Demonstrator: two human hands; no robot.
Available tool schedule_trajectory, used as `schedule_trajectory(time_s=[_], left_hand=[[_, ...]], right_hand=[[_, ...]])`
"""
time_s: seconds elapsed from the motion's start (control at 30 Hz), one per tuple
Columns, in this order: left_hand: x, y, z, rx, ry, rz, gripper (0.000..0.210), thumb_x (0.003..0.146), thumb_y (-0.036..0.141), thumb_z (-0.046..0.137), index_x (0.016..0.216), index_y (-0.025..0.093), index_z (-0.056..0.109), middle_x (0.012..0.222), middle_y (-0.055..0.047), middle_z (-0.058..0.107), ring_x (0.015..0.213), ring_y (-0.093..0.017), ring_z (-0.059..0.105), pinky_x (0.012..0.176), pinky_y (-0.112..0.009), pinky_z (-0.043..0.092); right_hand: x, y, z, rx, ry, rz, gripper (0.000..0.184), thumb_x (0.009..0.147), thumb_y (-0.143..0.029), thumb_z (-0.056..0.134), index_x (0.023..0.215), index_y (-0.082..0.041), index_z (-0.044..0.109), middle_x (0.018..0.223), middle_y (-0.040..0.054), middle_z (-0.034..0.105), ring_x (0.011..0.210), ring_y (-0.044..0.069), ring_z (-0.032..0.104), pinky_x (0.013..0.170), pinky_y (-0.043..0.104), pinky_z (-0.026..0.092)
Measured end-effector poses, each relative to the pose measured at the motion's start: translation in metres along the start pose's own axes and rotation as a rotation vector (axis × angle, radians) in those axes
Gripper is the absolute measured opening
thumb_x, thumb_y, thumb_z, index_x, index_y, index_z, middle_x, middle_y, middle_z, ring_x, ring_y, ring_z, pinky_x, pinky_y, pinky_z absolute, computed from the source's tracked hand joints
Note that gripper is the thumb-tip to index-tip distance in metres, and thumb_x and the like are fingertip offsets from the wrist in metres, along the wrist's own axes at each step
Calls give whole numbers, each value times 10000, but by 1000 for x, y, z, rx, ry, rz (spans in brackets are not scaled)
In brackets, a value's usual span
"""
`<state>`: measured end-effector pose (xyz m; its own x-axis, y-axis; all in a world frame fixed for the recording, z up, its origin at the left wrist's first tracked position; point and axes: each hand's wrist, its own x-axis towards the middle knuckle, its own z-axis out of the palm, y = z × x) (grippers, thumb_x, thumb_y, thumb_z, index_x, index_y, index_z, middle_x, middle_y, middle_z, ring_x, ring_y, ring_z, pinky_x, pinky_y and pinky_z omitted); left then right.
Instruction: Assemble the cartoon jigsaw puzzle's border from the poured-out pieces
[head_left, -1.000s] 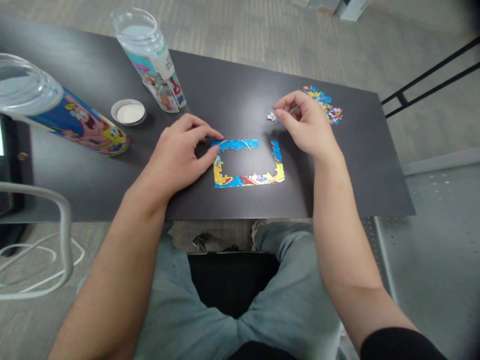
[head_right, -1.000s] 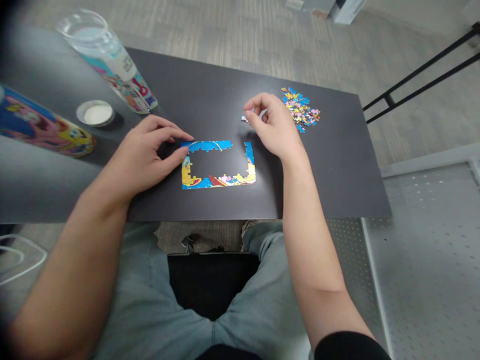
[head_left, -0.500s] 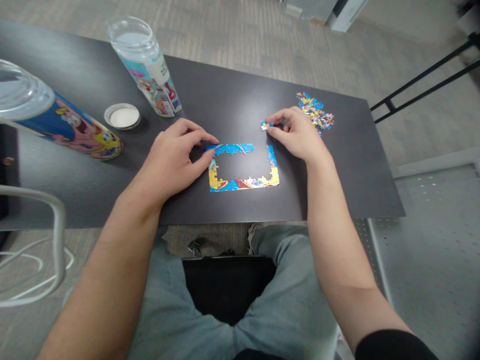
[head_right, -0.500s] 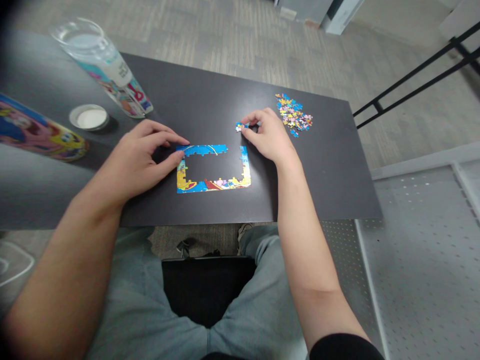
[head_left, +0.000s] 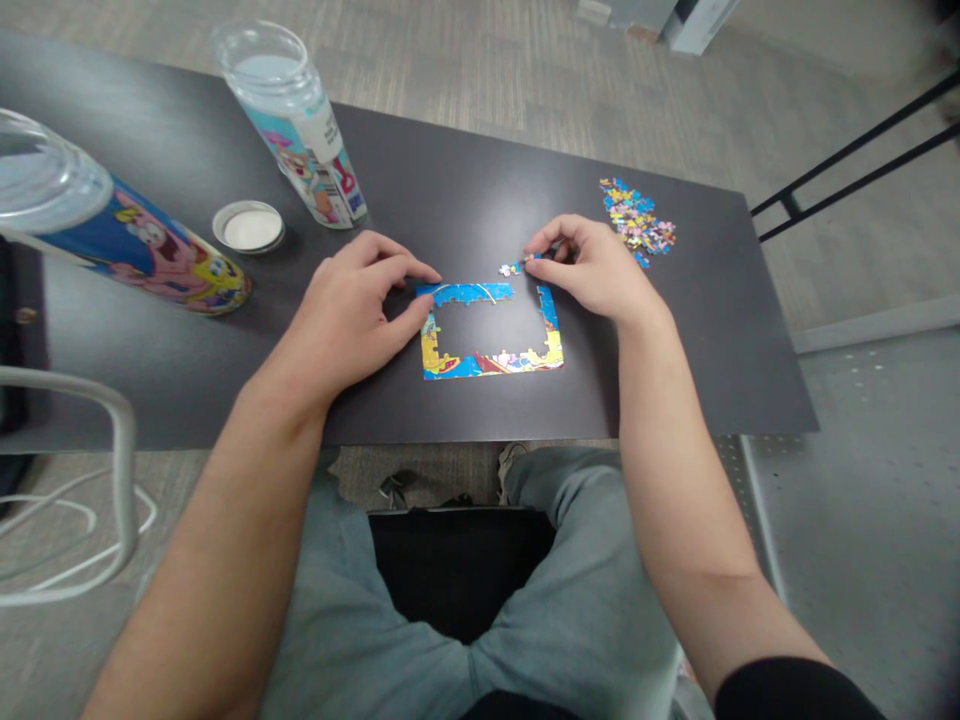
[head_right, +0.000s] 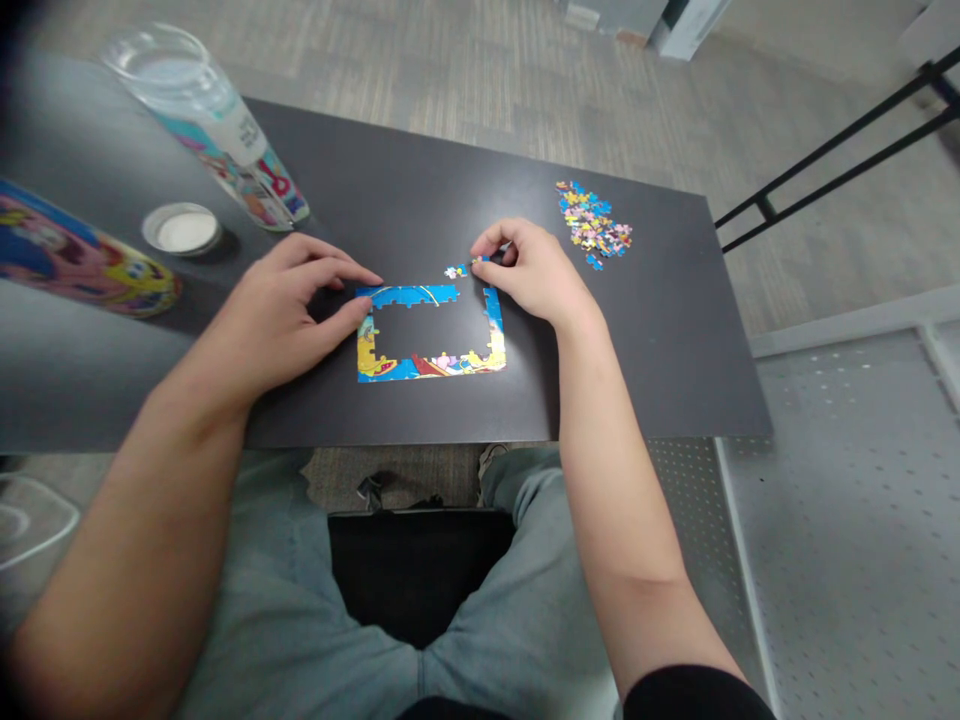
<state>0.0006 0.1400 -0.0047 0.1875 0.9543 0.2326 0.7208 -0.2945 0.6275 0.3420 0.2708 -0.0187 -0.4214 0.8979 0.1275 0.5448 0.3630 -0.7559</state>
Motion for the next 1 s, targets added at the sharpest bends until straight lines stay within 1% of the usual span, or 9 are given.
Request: schedule_trajectory(time_s=[0.13, 0.27, 0.4, 0.47, 0.63, 0.73, 0.8, 0.9, 1.0], left_hand=[[0, 1, 0, -1, 12, 0, 266, 1116, 441, 850, 1332, 337, 965, 1443, -118, 832, 1213, -352, 820, 1180, -596, 719], [0, 2, 0, -22, 7, -16, 263, 1110, 463, 872, 1326, 345, 965, 1407, -108, 834, 1222, -352, 815, 1162, -571, 722], [0, 2, 0, -18, 1, -15, 280, 1104, 434, 865, 1344, 328, 963, 1446, -118, 826, 1226, -352, 814, 1202, -584, 701], [1, 2, 0, -20, -1, -20, 284, 1101, 440, 872, 1344, 324, 961, 1442, -119, 827, 1236, -355, 811, 1207, -581, 698], [0, 2, 0, -10, 0, -13, 283, 1101, 450, 870, 1341, 330, 960, 1433, -114, 835, 1233, -358, 812, 1196, -582, 701], [0, 2, 0, -5, -5, -12, 276, 1103, 426, 860, 1344, 338, 959, 1475, -120, 833, 1257, -372, 817, 1205, -611, 690], [0, 2, 0, -3, -9, -14, 280, 1103, 414, 856, 1352, 338, 956, 1496, -122, 830, 1263, -375, 819, 1213, -624, 685], [0, 2, 0, 14, -15, -11, 305, 1101, 410, 849, 1378, 330, 949, 1502, -123, 834, 1265, -370, 814, 1214, -617, 687], [0, 2, 0, 16, -14, -14, 303, 1105, 423, 850, 1375, 325, 946, 1468, -120, 839, 1262, -362, 806, 1203, -592, 694]], right_hand=[[0, -4, 1, -4, 9, -24, 293, 988, -468, 1008, 1137, -282, 838, 1052, 38, 731, 922, 240, 597, 916, 464, 590], [-1, -15, 1, -58, -18, -74, 341, 954, -486, 1089, 1126, -292, 868, 1107, 51, 705, 1011, 274, 631, 1035, 513, 642], [-2, -23, 0, -100, -59, -114, 222, 995, -418, 1066, 1073, -293, 900, 1140, 68, 707, 1065, 302, 669, 1149, 575, 630], [-3, -24, 0, -105, -73, -119, 208, 1008, -400, 1067, 1064, -291, 899, 1150, 71, 715, 1095, 311, 682, 1185, 591, 614], [-5, -23, -5, -114, -69, -117, 256, 991, -403, 1110, 1093, -301, 898, 1182, 77, 742, 1154, 348, 712, 1209, 628, 588], [-5, -24, -7, -134, -69, -109, 225, 1007, -366, 1098, 1059, -294, 891, 1224, 95, 765, 1186, 371, 733, 1237, 664, 549], [-6, -24, -8, -135, -68, -107, 239, 1011, -364, 1101, 1036, -285, 877, 1224, 106, 773, 1222, 390, 738, 1241, 679, 530], [-7, -25, -7, -133, -70, -112, 290, 1014, -425, 1108, 1036, -283, 856, 1201, 109, 782, 1240, 402, 737, 1222, 681, 531], [-7, -25, -6, -112, -74, -101, 345, 1014, -493, 1103, 1040, -291, 824, 1138, 89, 792, 1165, 364, 730, 1185, 645, 558]])
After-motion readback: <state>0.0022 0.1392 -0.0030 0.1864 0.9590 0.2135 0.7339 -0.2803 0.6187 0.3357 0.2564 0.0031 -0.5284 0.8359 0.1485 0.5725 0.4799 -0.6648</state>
